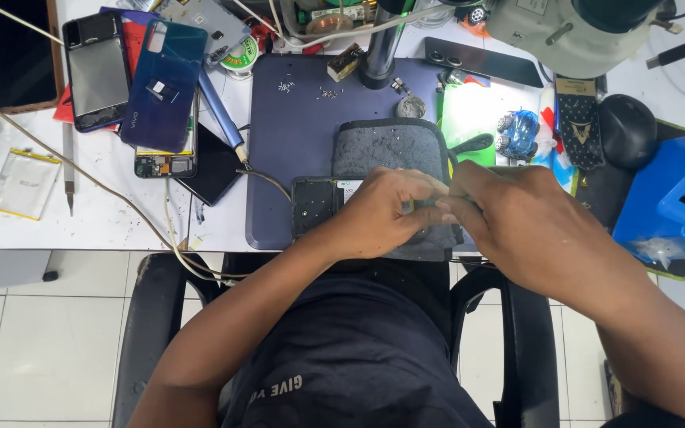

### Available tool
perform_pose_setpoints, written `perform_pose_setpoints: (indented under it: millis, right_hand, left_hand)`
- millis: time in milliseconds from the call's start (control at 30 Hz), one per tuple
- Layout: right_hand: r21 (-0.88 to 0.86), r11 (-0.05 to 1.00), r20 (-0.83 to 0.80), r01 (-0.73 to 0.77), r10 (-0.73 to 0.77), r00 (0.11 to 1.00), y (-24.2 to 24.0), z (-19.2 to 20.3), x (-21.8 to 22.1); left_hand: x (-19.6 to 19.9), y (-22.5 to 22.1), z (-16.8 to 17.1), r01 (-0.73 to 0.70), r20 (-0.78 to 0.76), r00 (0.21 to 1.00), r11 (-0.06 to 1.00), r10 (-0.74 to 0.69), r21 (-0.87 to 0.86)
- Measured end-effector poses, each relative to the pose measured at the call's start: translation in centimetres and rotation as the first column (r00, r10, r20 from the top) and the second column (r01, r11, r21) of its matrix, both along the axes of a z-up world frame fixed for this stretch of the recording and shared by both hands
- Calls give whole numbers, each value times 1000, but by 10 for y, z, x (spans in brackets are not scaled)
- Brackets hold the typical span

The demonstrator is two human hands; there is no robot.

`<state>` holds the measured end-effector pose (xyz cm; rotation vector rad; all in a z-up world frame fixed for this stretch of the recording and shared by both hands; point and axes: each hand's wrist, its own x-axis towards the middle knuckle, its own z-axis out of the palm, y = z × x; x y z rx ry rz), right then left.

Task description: Disassembling a mobile phone by unscrewing internal components and using a prying tool to separate parts.

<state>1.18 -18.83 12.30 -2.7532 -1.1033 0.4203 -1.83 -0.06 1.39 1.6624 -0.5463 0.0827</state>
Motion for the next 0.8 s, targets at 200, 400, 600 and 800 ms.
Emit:
perform_pose_setpoints:
  millis: [200, 400, 600, 800]
  right_hand:
    - [-64, 997, -92, 33, -39, 995, 6, 4, 3]
    - [-171, 985, -56, -9, 0, 998, 17, 12, 5]
    - [-432, 878, 3, -207, 231, 973, 6, -1, 12]
    - [-317, 940, 26, -127, 143, 989, 13, 7, 8]
  left_hand:
    - [0, 1, 1, 0, -27, 1000, 1000, -1, -5]
    - [4, -1, -15, -50, 94, 995, 993, 40, 110]
    - [-2, -13, -3, -318, -21, 947, 946, 320, 67]
    - [3, -4, -4, -86, 175, 982, 993, 71, 77]
